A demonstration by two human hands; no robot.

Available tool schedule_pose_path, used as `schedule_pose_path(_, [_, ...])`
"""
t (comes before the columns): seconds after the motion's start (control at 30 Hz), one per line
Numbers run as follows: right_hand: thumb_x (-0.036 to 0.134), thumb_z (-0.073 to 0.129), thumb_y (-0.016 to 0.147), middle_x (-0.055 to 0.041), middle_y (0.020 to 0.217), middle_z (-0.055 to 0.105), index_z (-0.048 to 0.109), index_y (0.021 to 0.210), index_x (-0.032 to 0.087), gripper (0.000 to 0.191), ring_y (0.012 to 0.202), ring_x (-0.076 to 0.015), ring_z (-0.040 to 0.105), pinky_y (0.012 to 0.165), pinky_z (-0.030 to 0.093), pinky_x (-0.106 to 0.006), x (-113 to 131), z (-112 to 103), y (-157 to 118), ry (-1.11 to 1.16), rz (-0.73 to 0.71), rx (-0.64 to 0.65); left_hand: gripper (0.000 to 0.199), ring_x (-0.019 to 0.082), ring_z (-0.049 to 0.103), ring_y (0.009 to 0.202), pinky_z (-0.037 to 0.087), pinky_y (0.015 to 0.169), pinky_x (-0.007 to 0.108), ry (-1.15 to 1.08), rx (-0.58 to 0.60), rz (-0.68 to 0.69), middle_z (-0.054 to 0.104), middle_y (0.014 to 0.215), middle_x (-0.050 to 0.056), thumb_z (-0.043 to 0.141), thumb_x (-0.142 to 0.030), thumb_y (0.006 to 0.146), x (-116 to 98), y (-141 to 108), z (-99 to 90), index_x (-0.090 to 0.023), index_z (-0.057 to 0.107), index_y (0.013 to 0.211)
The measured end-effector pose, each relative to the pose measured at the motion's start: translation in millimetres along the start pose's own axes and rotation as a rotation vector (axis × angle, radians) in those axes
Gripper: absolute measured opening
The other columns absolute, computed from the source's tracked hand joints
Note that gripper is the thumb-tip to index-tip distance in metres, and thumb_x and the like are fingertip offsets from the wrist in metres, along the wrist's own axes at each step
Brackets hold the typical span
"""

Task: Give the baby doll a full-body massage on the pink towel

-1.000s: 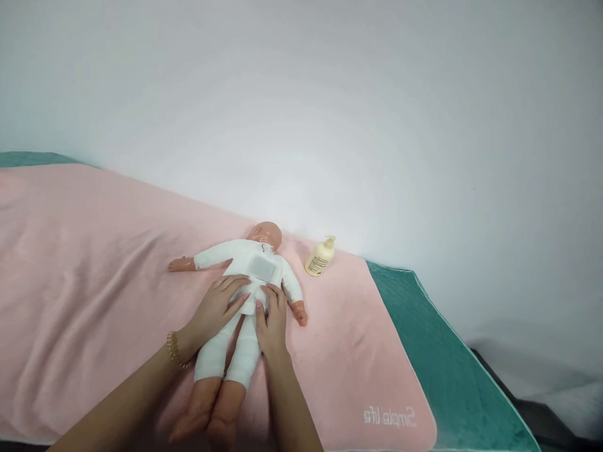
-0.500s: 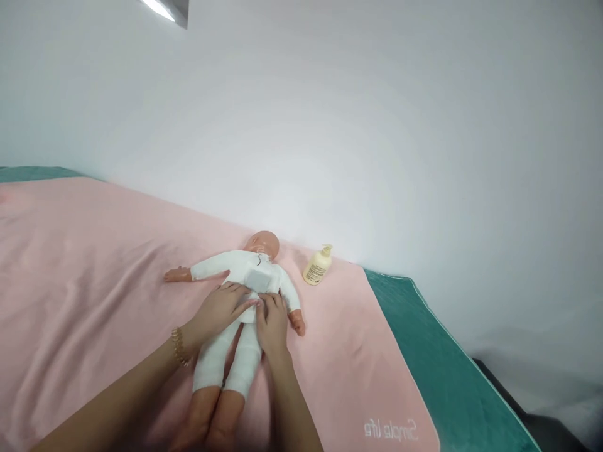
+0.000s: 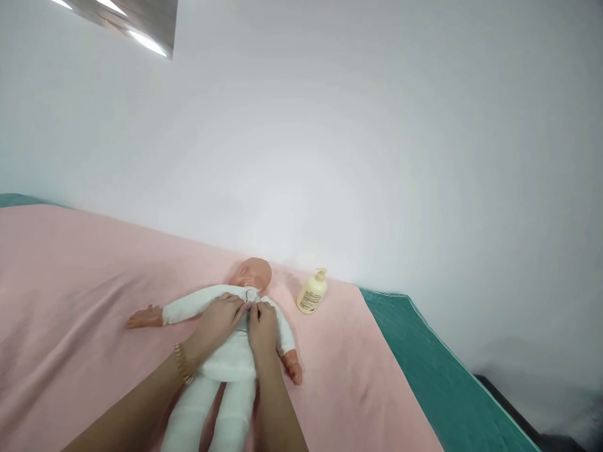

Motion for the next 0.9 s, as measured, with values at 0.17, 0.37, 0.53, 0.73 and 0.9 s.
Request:
schedule_pose_path(0.17, [0.018, 0.045, 0.093, -0.0067, 0.077, 0.068, 0.066, 0.070, 0.022, 0.032, 0.077, -0.0240, 0.060, 0.071, 0.041, -0.034, -2, 5, -3, -0.027, -0.028, 0.072, 0.038, 0.029, 0.064, 0.090, 0.045, 0.084, 0.046, 0.030, 0.040, -0.013, 0.073, 0.089, 0.010, 0.035, -0.031, 0.099, 8, -8, 7.0, -0.018, 0.068, 0.085])
schedule_pose_path(0.37, [0.019, 0.046, 0.094, -0.0062, 0.091, 0.068, 0.066, 0.084, 0.021, 0.023, 0.091, -0.0236, 0.057, 0.083, 0.042, -0.035, -2, 1, -8, 0.123, 0.008, -0.007, 0.032, 0.027, 0.062, 0.100, 0.045, 0.092, 0.044, -0.019, -0.057, 0.023, 0.072, 0.103, 0.008, 0.037, -0.028, 0.098, 6, -10, 3.2, -0.019, 0.067, 0.096])
schedule_pose_path(0.53, [0.021, 0.050, 0.093, -0.0070, 0.104, 0.068, 0.067, 0.096, 0.021, 0.017, 0.102, -0.0230, 0.057, 0.092, 0.042, -0.037, 1, -1, -10, 0.194, 0.015, 0.009, 0.030, 0.027, 0.061, 0.104, 0.044, 0.093, 0.044, -0.020, -0.075, 0.011, 0.071, 0.108, 0.008, 0.039, -0.030, 0.098, 6, -11, 4.0, -0.020, 0.067, 0.101])
schedule_pose_path(0.73, [0.018, 0.048, 0.092, -0.0069, 0.095, 0.070, 0.069, 0.087, 0.020, 0.022, 0.094, -0.0244, 0.060, 0.087, 0.043, -0.038, 7, -5, -7, 0.122, 0.039, 0.118, 0.030, 0.028, 0.060, 0.098, 0.044, 0.090, 0.045, -0.008, 0.028, -0.030, 0.071, 0.097, 0.010, 0.041, -0.030, 0.097, 10, -10, 8.1, -0.017, 0.067, 0.095])
schedule_pose_path(0.9, [0.019, 0.046, 0.093, -0.0069, 0.105, 0.071, 0.069, 0.099, 0.020, 0.024, 0.102, -0.0230, 0.059, 0.093, 0.043, -0.038, 6, -6, -10, 0.186, 0.021, 0.047, 0.028, 0.026, 0.059, 0.102, 0.044, 0.093, 0.043, -0.033, -0.038, 0.002, 0.069, 0.107, 0.010, 0.041, -0.032, 0.098, 12, -11, 10.0, -0.019, 0.065, 0.101])
Point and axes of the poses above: each hand's wrist, its own y-axis towards the middle knuckle, its own z-axis out of the palm, x = y × z, the point moved 1 cm from there along y, towards the middle knuckle
